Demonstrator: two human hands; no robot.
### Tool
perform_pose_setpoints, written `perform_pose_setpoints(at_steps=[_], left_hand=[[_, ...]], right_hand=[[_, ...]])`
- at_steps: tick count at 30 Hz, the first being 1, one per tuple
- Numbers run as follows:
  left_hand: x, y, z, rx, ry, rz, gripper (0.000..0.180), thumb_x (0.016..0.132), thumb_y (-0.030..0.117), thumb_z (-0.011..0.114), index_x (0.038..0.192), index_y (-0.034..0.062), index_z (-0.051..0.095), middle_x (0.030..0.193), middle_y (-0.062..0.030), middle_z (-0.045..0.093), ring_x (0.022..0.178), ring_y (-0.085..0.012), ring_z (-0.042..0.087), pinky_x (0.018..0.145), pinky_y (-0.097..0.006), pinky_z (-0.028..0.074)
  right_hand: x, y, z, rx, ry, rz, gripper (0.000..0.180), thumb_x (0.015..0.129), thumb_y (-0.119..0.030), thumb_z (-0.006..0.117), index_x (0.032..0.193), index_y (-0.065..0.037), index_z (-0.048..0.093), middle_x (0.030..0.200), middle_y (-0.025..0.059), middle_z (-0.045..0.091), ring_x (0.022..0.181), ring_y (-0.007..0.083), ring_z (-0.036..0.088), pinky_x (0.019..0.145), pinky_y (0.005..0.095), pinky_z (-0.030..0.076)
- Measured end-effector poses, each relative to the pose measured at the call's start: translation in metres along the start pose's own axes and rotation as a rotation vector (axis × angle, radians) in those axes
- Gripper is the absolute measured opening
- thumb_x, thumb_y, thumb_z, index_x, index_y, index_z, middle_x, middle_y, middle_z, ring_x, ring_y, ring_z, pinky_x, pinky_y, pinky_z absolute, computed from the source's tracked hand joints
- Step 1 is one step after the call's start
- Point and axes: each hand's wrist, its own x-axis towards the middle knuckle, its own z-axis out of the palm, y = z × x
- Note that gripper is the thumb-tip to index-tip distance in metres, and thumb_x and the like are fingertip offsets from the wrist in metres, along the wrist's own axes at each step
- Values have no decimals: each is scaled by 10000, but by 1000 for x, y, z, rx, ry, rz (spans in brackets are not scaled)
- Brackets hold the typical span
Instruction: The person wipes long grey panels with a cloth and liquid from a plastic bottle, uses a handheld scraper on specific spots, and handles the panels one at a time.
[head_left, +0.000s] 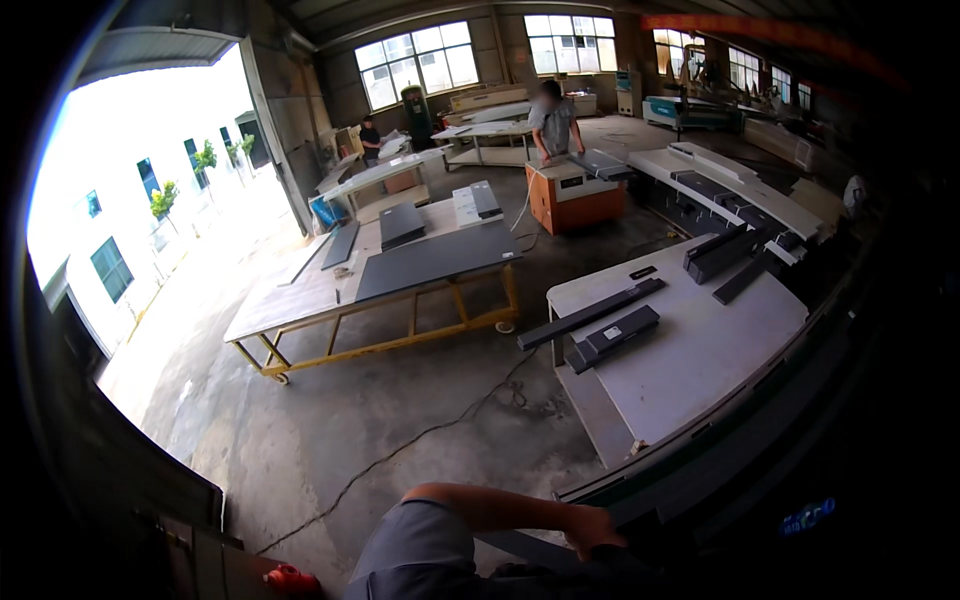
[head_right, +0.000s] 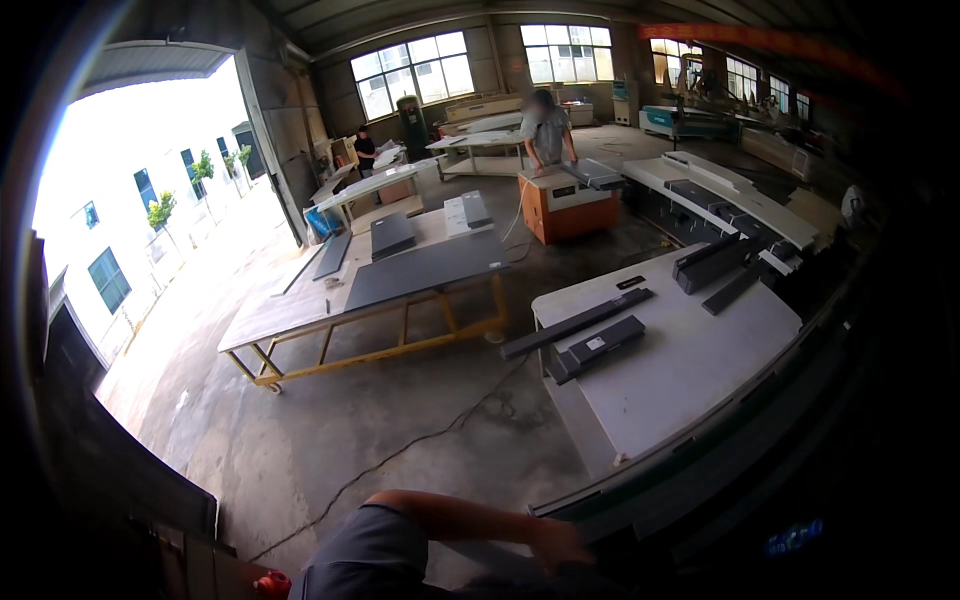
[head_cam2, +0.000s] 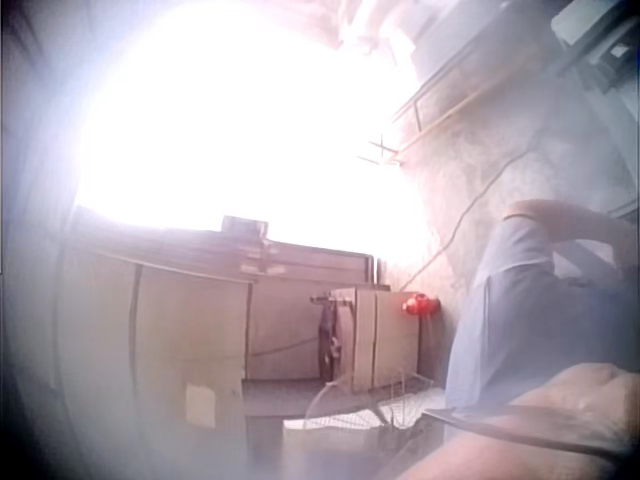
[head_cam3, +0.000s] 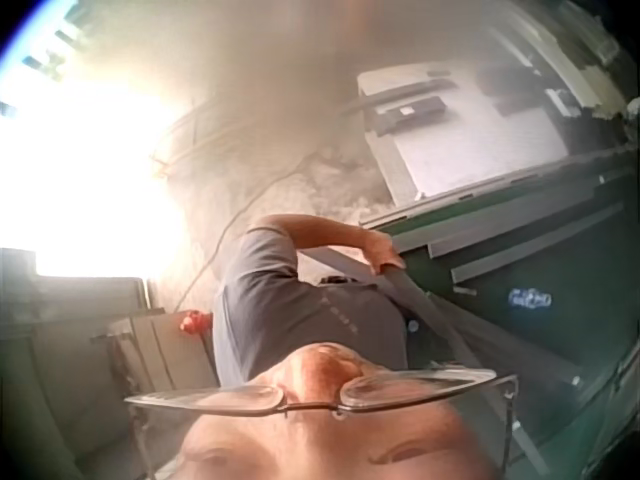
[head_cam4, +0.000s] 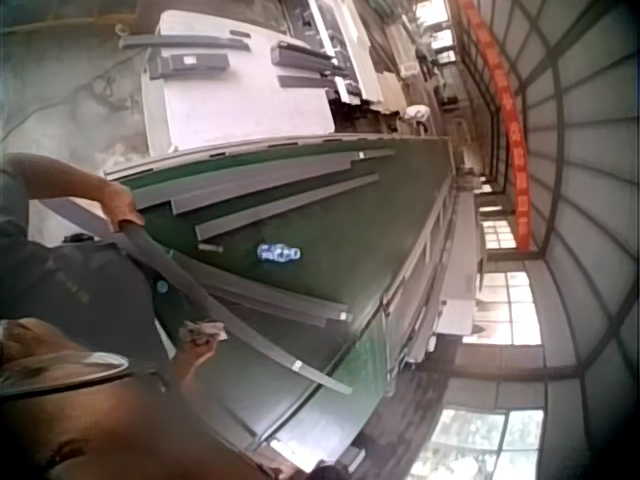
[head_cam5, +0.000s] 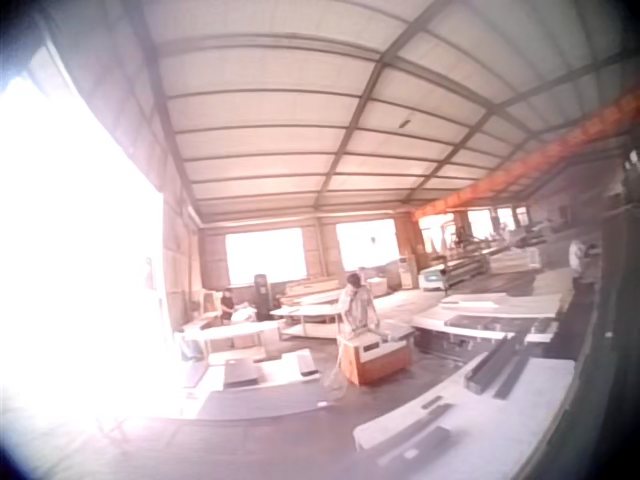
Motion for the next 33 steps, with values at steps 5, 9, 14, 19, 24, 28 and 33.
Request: perform_pose_setpoints(at_steps=[5, 9, 14, 19, 24, 28, 33], left_hand=[[10, 0, -4, 12, -85, -12, 624, 678, 308, 848, 1221, 146, 587, 985, -213, 719, 978, -493, 683, 813, -606, 496], [7, -11, 11, 44, -76, 5, 654, 677, 318, 848, 1251, 138, 592, 998, -219, 720, 985, -495, 684, 820, -609, 498], [-2, -14, 27, 47, -119, -69, 715, 682, 347, 859, 1324, 160, 606, 1053, -216, 723, 1039, -473, 690, 850, -593, 515], [-18, -19, 2, 30, -69, -111, 806, 727, 446, 886, 1443, 191, 618, 1299, -157, 688, 1159, -409, 682, 926, -548, 537], [-49, -38, -45, 235, 45, -172, 708, 756, 297, 889, 1398, 110, 656, 1242, -152, 664, 1127, -378, 681, 945, -493, 568], [-63, -51, -39, 222, 137, -321, 698, 676, 206, 954, 1317, 97, 698, 1155, -135, 704, 1034, -369, 713, 901, -482, 604], [-43, -60, -16, 209, 84, -393, 751, 670, 140, 968, 1350, 89, 655, 1259, -164, 678, 1175, -396, 663, 1001, -508, 552]], right_hand=[[1, 7, 1, 59, 33, 72, 381, 1128, -418, 494, 1072, -56, 596, 979, 90, 546, 857, 220, 522, 776, 418, 533], [5, 18, -6, 132, 18, 122, 373, 1111, -411, 527, 1149, -47, 603, 1093, 121, 569, 981, 253, 537, 860, 446, 519], [1, 40, -33, 259, 2, 213, 400, 1089, -402, 568, 1245, -36, 611, 1235, 160, 598, 1136, 295, 556, 965, 482, 502], [-18, 96, -96, 653, -149, 349, 458, 1067, -392, 609, 1341, -25, 620, 1377, 199, 627, 1291, 337, 575, 1070, 518, 485], [0, 106, -37, 469, 142, 454, 422, 1097, -351, 548, 1306, -8, 675, 1172, 174, 714, 1045, 319, 713, 900, 490, 603], [27, 73, -17, 178, 237, 780, 350, 990, -58, 637, 1324, 44, 629, 1197, 164, 720, 1097, 295, 730, 939, 431, 611], [22, 44, -23, -133, 470, 415, 461, 938, -1, 625, 1399, -6, 630, 1373, 155, 683, 1184, 290, 710, 1011, 412, 577]])
